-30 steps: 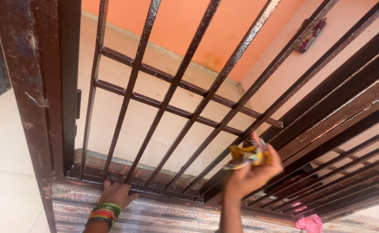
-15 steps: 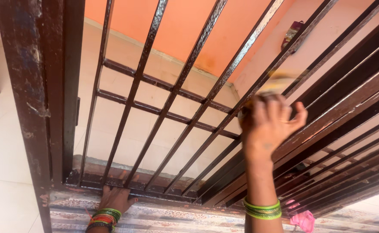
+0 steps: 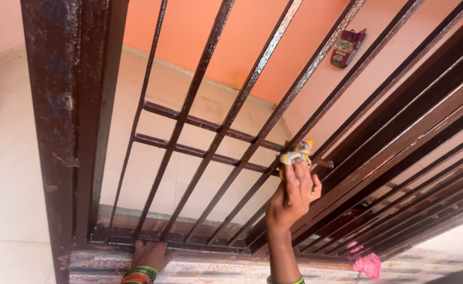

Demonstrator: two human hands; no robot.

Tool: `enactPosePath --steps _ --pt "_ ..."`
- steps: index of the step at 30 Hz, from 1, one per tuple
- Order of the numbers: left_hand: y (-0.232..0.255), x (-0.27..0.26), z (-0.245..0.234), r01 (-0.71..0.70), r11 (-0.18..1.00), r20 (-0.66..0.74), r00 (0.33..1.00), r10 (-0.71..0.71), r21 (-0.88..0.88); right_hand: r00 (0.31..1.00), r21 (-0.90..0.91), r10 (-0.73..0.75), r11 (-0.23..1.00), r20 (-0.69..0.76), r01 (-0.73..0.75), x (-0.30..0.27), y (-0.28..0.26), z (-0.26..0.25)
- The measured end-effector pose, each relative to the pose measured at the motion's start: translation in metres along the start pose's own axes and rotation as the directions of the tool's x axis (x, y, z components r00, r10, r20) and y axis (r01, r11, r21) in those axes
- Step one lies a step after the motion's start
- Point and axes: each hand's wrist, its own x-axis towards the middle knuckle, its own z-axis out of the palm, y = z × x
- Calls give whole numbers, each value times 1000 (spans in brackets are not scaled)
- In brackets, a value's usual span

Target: The person wipes the bars and frame of a metal gate using a cloth, moving their hands across the different sections.

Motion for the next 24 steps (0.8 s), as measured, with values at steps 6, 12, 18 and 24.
enactPosePath --steps 6,12,18,24 --pt "-7 9 13 -31 997 5 999 31 -67 972 -113 27 994 233 0 -19 2 -3" --pt "-13 3 6 -40 996 152 987 52 -75 829 -195 128 981 544 -23 19 -10 -13" --pt "40 -65 -76 -205 976 251 944 215 -67 838 -339 129 938 529 70 -1 -5 -4" --pt "117 -120 -182 -706 692 -607 486 629 150 954 -341 107 940 280 -5 -36 -7 14"
